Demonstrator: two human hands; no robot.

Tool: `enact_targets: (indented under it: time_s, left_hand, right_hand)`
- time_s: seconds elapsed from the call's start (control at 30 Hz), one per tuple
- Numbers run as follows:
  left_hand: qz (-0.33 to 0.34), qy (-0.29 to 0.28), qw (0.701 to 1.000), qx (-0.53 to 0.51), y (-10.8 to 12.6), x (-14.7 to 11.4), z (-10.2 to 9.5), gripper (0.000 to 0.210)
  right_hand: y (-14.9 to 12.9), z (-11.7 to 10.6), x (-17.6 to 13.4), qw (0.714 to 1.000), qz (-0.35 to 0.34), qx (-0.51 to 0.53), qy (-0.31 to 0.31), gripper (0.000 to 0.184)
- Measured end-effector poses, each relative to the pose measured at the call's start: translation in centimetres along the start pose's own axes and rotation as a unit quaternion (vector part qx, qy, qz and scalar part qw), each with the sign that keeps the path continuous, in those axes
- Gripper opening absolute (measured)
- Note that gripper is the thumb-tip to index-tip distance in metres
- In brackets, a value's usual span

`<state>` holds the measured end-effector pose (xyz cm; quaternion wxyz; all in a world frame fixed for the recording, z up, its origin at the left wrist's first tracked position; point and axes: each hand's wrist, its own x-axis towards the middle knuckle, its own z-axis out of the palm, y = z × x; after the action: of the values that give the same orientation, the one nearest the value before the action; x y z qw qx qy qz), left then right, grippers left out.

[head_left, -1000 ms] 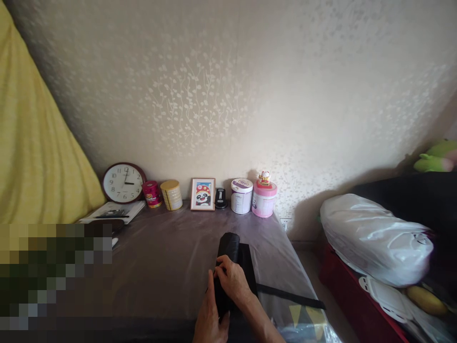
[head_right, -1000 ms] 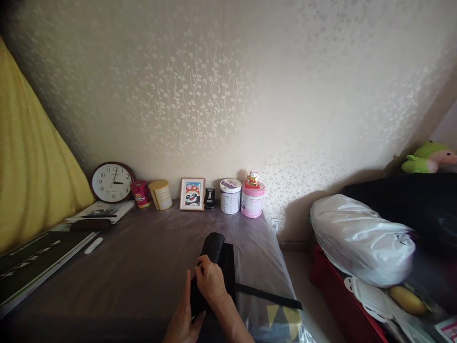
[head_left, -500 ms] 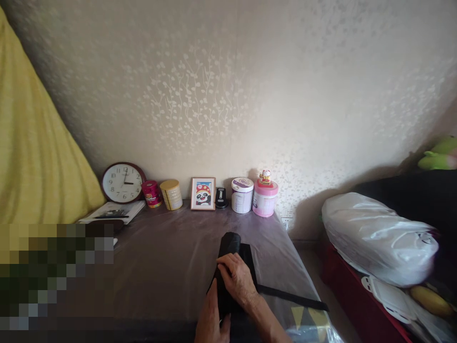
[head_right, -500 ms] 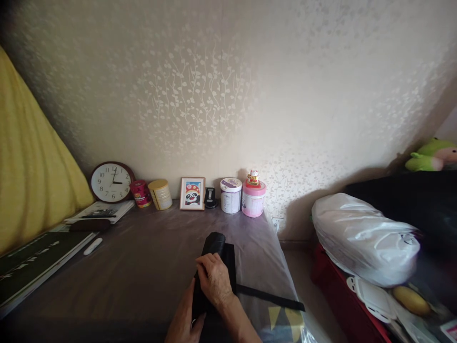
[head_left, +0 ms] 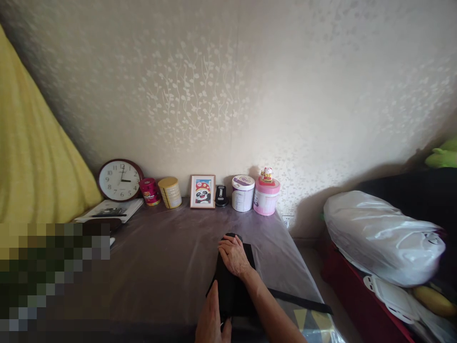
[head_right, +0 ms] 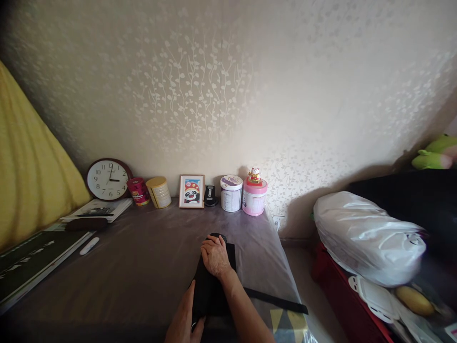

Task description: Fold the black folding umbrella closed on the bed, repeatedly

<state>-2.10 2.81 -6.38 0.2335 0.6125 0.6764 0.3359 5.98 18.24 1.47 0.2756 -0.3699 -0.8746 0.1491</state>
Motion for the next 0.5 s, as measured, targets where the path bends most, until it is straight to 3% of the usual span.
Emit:
enact_targets:
  time_s: [0.13, 0.3, 0.5]
  left_hand:
    - [-0.026, -0.012, 1.0, -0.009, 0.8, 0.0, -0.4, 0.073]
    - [-0.043, 0.033, 0.998, -0.018, 2.2, -0.2, -0.7, 0.073]
    - [-0.035, 0.043, 0.998, -0.002, 3.0, -0.4, -0.9, 0.068]
  right_hand:
    - [0.5, 0.2, 1.2, 1.0, 0.025, 0.012, 0.004, 0.026]
    - [1.7, 0.4, 2.2, 0.995, 0.077, 0.047, 0.05, 0.024]
    - [4.5, -1.9, 0.0, 0.97, 0.203, 0.074, 0.11, 0.035]
